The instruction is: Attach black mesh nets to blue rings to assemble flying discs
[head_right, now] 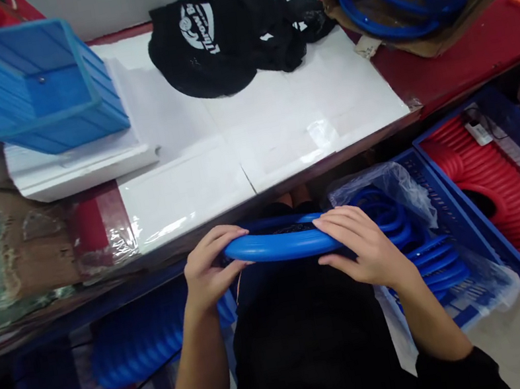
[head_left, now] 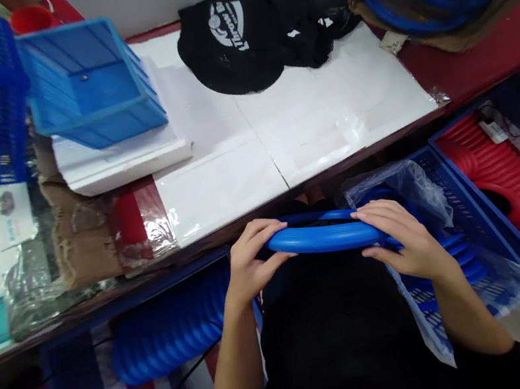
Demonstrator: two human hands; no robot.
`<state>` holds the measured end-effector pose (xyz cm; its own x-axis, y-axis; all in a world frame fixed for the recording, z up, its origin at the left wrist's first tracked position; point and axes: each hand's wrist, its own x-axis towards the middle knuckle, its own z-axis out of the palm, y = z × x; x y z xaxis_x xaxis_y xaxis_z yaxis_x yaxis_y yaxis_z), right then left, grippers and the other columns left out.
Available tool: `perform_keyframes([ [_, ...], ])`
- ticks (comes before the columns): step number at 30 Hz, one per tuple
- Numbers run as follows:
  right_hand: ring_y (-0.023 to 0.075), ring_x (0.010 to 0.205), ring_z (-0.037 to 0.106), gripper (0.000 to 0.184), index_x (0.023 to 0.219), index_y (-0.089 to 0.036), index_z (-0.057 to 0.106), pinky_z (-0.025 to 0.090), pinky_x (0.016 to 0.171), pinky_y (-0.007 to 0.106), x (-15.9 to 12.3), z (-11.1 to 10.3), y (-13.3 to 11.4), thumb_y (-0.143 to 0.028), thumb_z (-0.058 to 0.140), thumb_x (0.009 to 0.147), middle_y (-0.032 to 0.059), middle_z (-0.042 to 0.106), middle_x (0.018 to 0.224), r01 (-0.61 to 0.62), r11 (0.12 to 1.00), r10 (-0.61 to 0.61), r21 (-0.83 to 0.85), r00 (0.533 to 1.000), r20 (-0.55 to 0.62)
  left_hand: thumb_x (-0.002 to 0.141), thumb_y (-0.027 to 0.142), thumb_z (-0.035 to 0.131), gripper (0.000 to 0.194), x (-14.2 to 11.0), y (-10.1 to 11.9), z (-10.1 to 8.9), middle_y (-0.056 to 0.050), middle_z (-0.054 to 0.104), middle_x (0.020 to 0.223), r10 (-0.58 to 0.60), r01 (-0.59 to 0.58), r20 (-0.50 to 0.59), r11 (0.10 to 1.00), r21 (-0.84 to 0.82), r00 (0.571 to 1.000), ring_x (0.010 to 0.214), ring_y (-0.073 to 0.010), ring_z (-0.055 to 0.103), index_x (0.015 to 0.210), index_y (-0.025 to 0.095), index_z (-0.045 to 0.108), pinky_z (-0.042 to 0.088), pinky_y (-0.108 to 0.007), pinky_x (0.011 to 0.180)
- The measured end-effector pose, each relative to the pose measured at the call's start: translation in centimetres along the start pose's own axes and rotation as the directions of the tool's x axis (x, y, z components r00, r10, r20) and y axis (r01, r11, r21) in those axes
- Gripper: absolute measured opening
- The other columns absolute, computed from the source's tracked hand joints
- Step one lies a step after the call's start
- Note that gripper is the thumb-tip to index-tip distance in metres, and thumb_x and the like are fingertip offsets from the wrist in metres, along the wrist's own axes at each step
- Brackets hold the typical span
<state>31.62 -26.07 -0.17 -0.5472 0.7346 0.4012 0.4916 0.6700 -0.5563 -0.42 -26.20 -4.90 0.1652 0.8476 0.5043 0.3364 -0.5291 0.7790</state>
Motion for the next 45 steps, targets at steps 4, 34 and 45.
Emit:
perform_keyframes([
  [4,0.0312,0.103,0.075,0.049,0.147,-0.018,0.06,0.058,0.09,0.05,0.5,1.5,-0.7,-0.032,0.07,0.101,0.0154,0.078,0.117,0.079,0.997,-0.081,-0.019,0.988,-0.128,0.094,0.042,0.08,0.036,-0.3,0.5,-0.1,-0.01,0.077,0.107,0.009,-0.008,-0.035,1.0,0.01,0.999,0.095,-0.0231,0.073,0.121,0.02,0.075,0.061,-0.036,0.085],
  [34,0.038,0.148,0.053,0.041,0.131,-0.029,0.068,0.041,0.124,0.066,-4.4,0.2,10.8,-0.046,0.075,0.094,0.0109,0.07,0.142,-0.355,0.866,0.394,0.351,0.918,-0.045,0.096,0.018,0.076,0.037,-1.8,0.4,-0.5,-0.01,0.079,0.119,-0.025,0.005,0.079,0.969,0.246,0.997,0.109,-0.0248,0.076,0.132,0.022,0.067,0.055,-0.054,0.112],
  [45,0.0307,0.131,0.065,0.048,0.148,-0.033,0.062,0.05,0.119,0.058,-0.4,4.7,5.2,-0.027,0.069,0.101,0.0089,0.071,0.139,-0.174,0.959,0.143,0.224,0.979,0.145,0.096,0.016,0.074,0.041,1.0,2.5,2.4,-0.013,0.08,0.117,0.208,-0.256,0.17,0.903,0.346,0.963,0.101,-0.028,0.072,0.136,0.018,0.064,0.064,-0.044,0.083],
])
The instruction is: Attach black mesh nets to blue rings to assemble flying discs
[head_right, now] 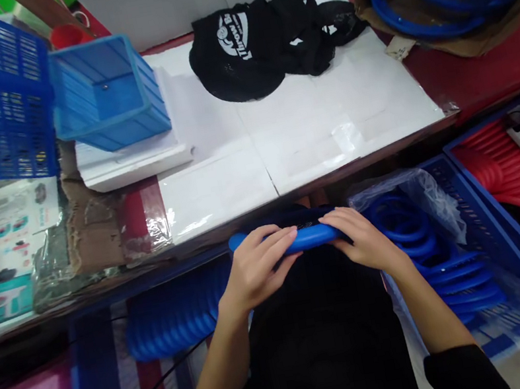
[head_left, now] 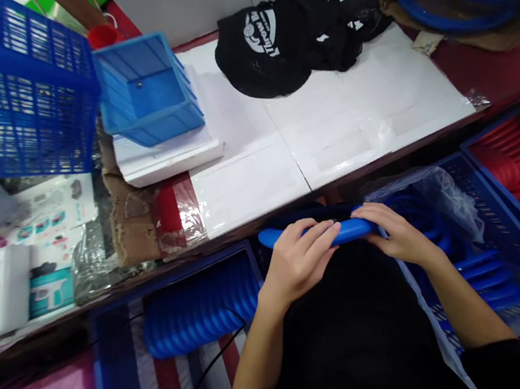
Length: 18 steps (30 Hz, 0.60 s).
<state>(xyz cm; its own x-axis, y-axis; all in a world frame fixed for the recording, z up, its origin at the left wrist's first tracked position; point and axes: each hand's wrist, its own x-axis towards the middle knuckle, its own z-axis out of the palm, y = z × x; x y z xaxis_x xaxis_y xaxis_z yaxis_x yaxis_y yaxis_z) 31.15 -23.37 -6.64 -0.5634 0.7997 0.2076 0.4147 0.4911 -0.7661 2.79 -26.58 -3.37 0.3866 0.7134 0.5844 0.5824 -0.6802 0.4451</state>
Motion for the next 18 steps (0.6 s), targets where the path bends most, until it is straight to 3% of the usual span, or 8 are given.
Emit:
perform_keyframes([
  [3,0.0314,0.122,0.069,0.035,0.133,-0.031,0.072,0.05,0.117,0.06,0.9,1.6,1.6,-0.032,0.074,0.098,0.0079,0.077,0.124,0.001,0.984,0.007,0.175,0.999,-0.043,0.095,0.021,0.078,0.047,-1.5,-0.8,-1.2,-0.014,0.08,0.116,-0.05,0.05,0.007,0.994,-0.096,0.999,0.103,-0.0271,0.074,0.139,0.018,0.063,0.062,-0.044,0.089],
  [8,0.0317,0.119,0.07,0.033,0.121,-0.026,0.076,0.053,0.113,0.059,1.3,2.1,2.9,-0.041,0.08,0.092,0.0103,0.078,0.118,-0.024,0.932,0.051,0.36,0.996,-0.066,0.096,0.024,0.078,0.042,-5.3,-2.4,-4.0,-0.014,0.079,0.121,-0.274,0.269,-0.006,0.947,-0.174,0.962,0.108,-0.0276,0.075,0.137,0.024,0.069,0.061,-0.043,0.093],
  [14,0.0301,0.129,0.067,0.044,0.138,-0.027,0.068,0.042,0.123,0.061,3.2,2.3,-1.3,-0.036,0.078,0.096,0.0104,0.075,0.129,0.065,0.982,-0.065,0.179,0.998,-0.006,0.094,0.022,0.08,0.044,-6.8,-2.6,-5.0,-0.011,0.079,0.117,-0.317,0.297,-0.074,0.933,-0.204,0.945,0.105,-0.0268,0.075,0.137,0.026,0.071,0.061,-0.041,0.091],
  [18,0.0274,0.12,0.07,0.045,0.141,-0.026,0.067,0.052,0.114,0.051,4.9,2.2,-4.2,-0.035,0.077,0.097,0.0098,0.076,0.126,0.16,0.984,-0.16,0.083,0.987,-0.009,0.095,0.025,0.079,0.043,-6.7,-2.6,-5.5,-0.011,0.079,0.117,-0.336,0.313,-0.085,0.927,-0.205,0.938,0.105,-0.0265,0.074,0.137,0.026,0.071,0.06,-0.041,0.091],
])
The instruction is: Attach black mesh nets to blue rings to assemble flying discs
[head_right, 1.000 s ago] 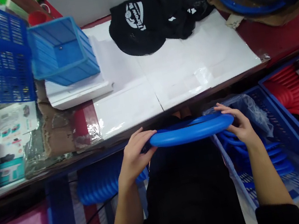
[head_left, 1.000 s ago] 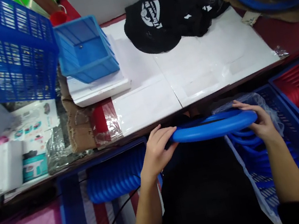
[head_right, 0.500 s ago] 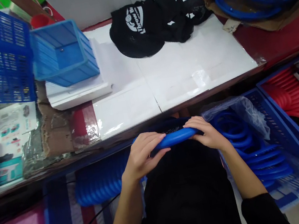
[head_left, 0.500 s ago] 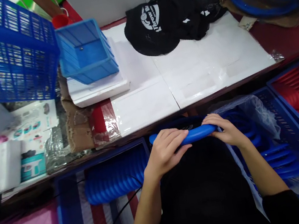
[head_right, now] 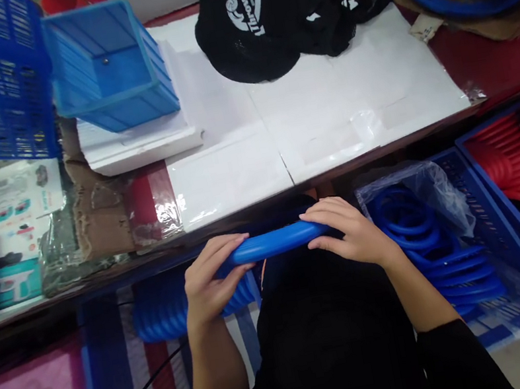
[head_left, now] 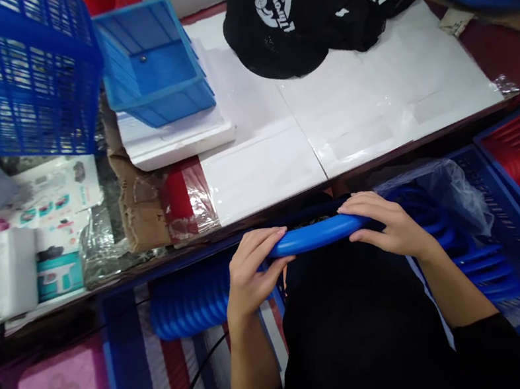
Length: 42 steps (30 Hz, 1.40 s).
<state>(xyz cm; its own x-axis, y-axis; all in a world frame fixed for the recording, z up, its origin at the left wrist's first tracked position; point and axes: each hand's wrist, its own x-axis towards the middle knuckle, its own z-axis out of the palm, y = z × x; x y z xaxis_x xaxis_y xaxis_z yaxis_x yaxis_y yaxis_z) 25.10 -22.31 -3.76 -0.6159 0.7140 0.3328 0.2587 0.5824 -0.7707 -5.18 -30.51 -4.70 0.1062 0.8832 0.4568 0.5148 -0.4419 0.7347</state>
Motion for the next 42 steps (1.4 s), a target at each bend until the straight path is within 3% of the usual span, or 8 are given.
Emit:
perform_keyframes([
  [7,0.0279,0.106,0.073,0.046,0.14,-0.025,0.067,0.055,0.096,0.046,1.3,-0.3,-3.0,-0.039,0.076,0.098,0.0104,0.078,0.116,0.105,0.972,-0.101,-0.208,0.994,0.027,0.096,0.028,0.078,0.047,1.2,1.7,-0.1,-0.012,0.078,0.118,0.069,-0.07,0.076,0.997,0.019,0.995,0.104,-0.0258,0.074,0.141,0.023,0.066,0.059,-0.041,0.092],
  [15,0.0328,0.115,0.074,0.042,0.142,-0.027,0.065,0.053,0.099,0.052,0.3,-0.6,-4.4,-0.03,0.071,0.1,0.0093,0.08,0.119,0.061,0.958,-0.076,-0.279,0.996,-0.045,0.101,0.025,0.072,0.048,2.2,3.1,0.9,-0.012,0.078,0.125,0.087,-0.084,0.104,0.996,-0.035,0.991,0.109,-0.0271,0.075,0.148,0.025,0.062,0.06,-0.044,0.094],
  [19,0.0288,0.098,0.076,0.042,0.141,-0.025,0.065,0.054,0.089,0.047,0.1,0.3,-4.4,-0.023,0.07,0.1,0.0102,0.08,0.114,0.04,0.956,-0.093,-0.289,0.981,-0.172,0.098,0.017,0.075,0.047,2.7,3.5,1.8,-0.01,0.08,0.12,0.087,-0.087,0.007,0.996,-0.027,0.996,0.104,-0.026,0.077,0.143,0.025,0.068,0.06,-0.041,0.09],
  [22,0.0284,0.098,0.076,0.04,0.14,-0.026,0.066,0.054,0.091,0.048,0.3,0.0,-4.2,-0.026,0.07,0.1,0.0093,0.08,0.115,0.031,0.962,-0.077,-0.272,0.984,-0.16,0.096,0.018,0.077,0.048,3.4,3.8,1.6,-0.008,0.081,0.119,0.066,-0.064,0.046,0.997,-0.048,0.997,0.104,-0.0249,0.078,0.142,0.027,0.069,0.061,-0.039,0.091],
  [28,0.0293,0.105,0.075,0.037,0.137,-0.03,0.07,0.048,0.111,0.056,-0.8,-2.1,-2.0,-0.038,0.07,0.101,0.0064,0.08,0.117,-0.002,0.994,-0.014,-0.107,0.988,-0.152,0.089,0.039,0.086,0.058,4.6,2.6,-0.9,-0.011,0.077,0.132,-0.008,0.032,0.223,0.994,-0.105,0.975,0.118,-0.0278,0.075,0.143,0.028,0.069,0.06,-0.041,0.103],
  [34,0.0347,0.123,0.07,0.042,0.139,-0.03,0.067,0.046,0.117,0.065,-3.4,-2.2,1.6,-0.05,0.062,0.103,0.0095,0.078,0.125,-0.05,0.998,0.057,0.041,0.978,-0.199,0.093,0.039,0.081,0.041,3.5,0.3,-1.6,-0.01,0.081,0.11,0.02,-0.004,0.145,0.994,-0.105,0.989,0.098,-0.0251,0.078,0.13,0.023,0.074,0.063,-0.037,0.088],
  [38,0.0347,0.135,0.064,0.05,0.146,-0.03,0.061,0.04,0.122,0.065,-2.7,-1.3,0.9,-0.044,0.071,0.099,0.0114,0.071,0.139,-0.04,0.995,0.028,-0.091,0.991,-0.132,0.096,0.034,0.079,0.039,3.5,1.1,0.1,-0.012,0.081,0.11,0.092,-0.098,0.099,0.994,0.055,0.991,0.096,-0.0259,0.077,0.132,0.021,0.071,0.062,-0.039,0.085],
  [42,0.0316,0.126,0.068,0.058,0.152,-0.028,0.056,0.05,0.114,0.058,-0.2,0.0,-1.2,-0.032,0.075,0.097,0.0122,0.073,0.136,0.029,0.967,-0.054,-0.253,0.994,-0.096,0.097,0.033,0.078,0.042,4.4,2.7,1.5,-0.014,0.081,0.11,0.152,-0.174,0.129,0.968,0.183,0.98,0.095,-0.0272,0.078,0.135,0.019,0.067,0.062,-0.04,0.083],
])
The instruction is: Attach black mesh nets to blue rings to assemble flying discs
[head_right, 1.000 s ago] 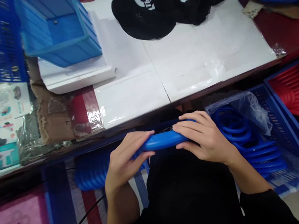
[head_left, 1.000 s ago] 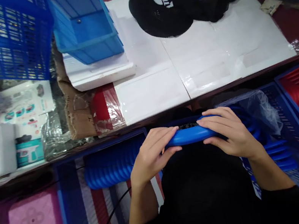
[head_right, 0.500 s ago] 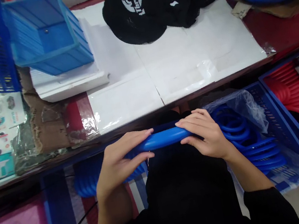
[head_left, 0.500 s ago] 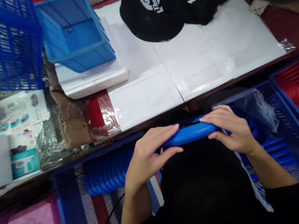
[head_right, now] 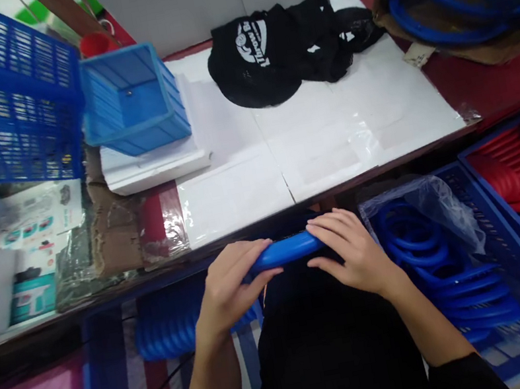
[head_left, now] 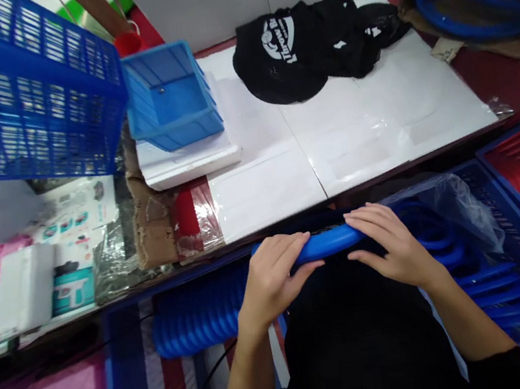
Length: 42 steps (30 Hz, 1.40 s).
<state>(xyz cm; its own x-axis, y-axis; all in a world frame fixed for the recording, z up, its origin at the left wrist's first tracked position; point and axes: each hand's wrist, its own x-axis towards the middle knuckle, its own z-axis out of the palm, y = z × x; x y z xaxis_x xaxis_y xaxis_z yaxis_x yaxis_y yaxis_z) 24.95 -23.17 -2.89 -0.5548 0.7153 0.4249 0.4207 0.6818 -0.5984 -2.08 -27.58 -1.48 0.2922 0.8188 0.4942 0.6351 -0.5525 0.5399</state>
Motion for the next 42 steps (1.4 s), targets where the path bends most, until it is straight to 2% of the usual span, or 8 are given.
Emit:
perform_keyframes([
  [8,0.0333,0.115,0.066,0.035,0.132,-0.031,0.07,0.036,0.118,0.067,0.1,0.2,1.8,-0.04,0.072,0.099,0.0063,0.079,0.113,-0.003,0.998,0.009,0.055,0.994,-0.105,0.094,0.037,0.081,0.054,-1.9,-2.2,-2.9,-0.014,0.077,0.128,-0.127,0.139,0.13,0.987,-0.081,0.983,0.118,-0.0306,0.073,0.143,0.024,0.065,0.059,-0.047,0.105],
  [15,0.0384,0.119,0.063,0.038,0.128,-0.031,0.072,0.05,0.104,0.064,-2.1,0.7,5.4,-0.053,0.07,0.096,0.0094,0.079,0.109,-0.055,0.923,0.149,0.38,0.964,-0.221,0.096,0.023,0.071,0.051,-7.9,-5.9,-3.2,-0.012,0.075,0.136,-0.37,0.383,0.16,0.922,-0.057,0.915,0.122,-0.0301,0.074,0.146,0.024,0.064,0.061,-0.046,0.105],
  [24,0.0372,0.113,0.071,0.045,0.12,-0.026,0.075,0.055,0.101,0.056,-2.4,6.6,7.5,-0.057,0.07,0.088,0.0101,0.077,0.116,-0.279,0.675,0.494,0.683,0.858,-0.138,0.099,0.024,0.072,0.036,-10.9,-3.8,-3.4,-0.011,0.08,0.12,-0.333,0.32,-0.133,0.941,-0.105,0.934,0.112,-0.0256,0.078,0.134,0.02,0.069,0.062,-0.039,0.104],
  [28,0.0374,0.125,0.067,0.045,0.123,-0.023,0.075,0.053,0.11,0.056,-2.6,9.0,8.3,-0.057,0.065,0.094,0.0118,0.074,0.13,-0.425,0.783,0.472,0.455,0.881,0.012,0.099,0.021,0.073,0.042,-11.8,-2.4,-5.0,-0.01,0.079,0.118,-0.249,0.235,-0.232,0.968,-0.088,0.94,0.11,-0.0243,0.077,0.14,0.022,0.065,0.063,-0.037,0.098],
  [32,0.0365,0.129,0.066,0.039,0.123,-0.024,0.076,0.05,0.115,0.06,-2.9,11.6,8.7,-0.05,0.058,0.102,0.0127,0.076,0.129,-0.296,0.951,0.275,0.09,0.942,0.192,0.101,0.022,0.069,0.035,-14.0,-1.5,-5.9,-0.012,0.078,0.114,-0.261,0.276,-0.181,0.959,0.064,0.948,0.101,-0.0238,0.076,0.136,0.019,0.066,0.063,-0.037,0.089],
  [39,0.0334,0.122,0.071,0.041,0.129,-0.021,0.075,0.056,0.108,0.056,-3.4,15.3,8.9,-0.043,0.047,0.109,0.0131,0.078,0.124,-0.079,0.997,0.073,-0.001,0.906,0.418,0.098,0.004,0.049,0.047,-26.0,4.0,1.7,-0.016,0.076,0.115,-0.447,0.402,0.006,0.81,0.427,0.894,0.099,-0.0279,0.071,0.142,0.013,0.063,0.057,-0.042,0.086],
  [41,0.0333,0.121,0.072,0.041,0.127,-0.021,0.076,0.057,0.107,0.055,-3.2,16.0,8.6,-0.044,0.047,0.109,0.0128,0.079,0.122,-0.07,0.997,0.053,0.021,0.892,0.449,0.096,0.002,0.046,0.058,-31.2,5.3,4.3,-0.017,0.073,0.123,-0.622,0.52,0.101,0.723,0.456,0.776,0.11,-0.0302,0.069,0.151,0.016,0.057,0.055,-0.047,0.097],
  [42,0.0329,0.12,0.072,0.041,0.127,-0.021,0.076,0.057,0.107,0.054,-3.0,16.3,8.5,-0.044,0.048,0.109,0.0126,0.079,0.123,-0.068,0.997,0.046,0.031,0.886,0.461,0.094,0.001,0.046,0.062,-33.8,5.7,5.4,-0.017,0.072,0.126,-0.73,0.601,0.156,0.648,0.468,0.665,0.114,-0.0305,0.068,0.153,0.018,0.057,0.055,-0.048,0.101],
])
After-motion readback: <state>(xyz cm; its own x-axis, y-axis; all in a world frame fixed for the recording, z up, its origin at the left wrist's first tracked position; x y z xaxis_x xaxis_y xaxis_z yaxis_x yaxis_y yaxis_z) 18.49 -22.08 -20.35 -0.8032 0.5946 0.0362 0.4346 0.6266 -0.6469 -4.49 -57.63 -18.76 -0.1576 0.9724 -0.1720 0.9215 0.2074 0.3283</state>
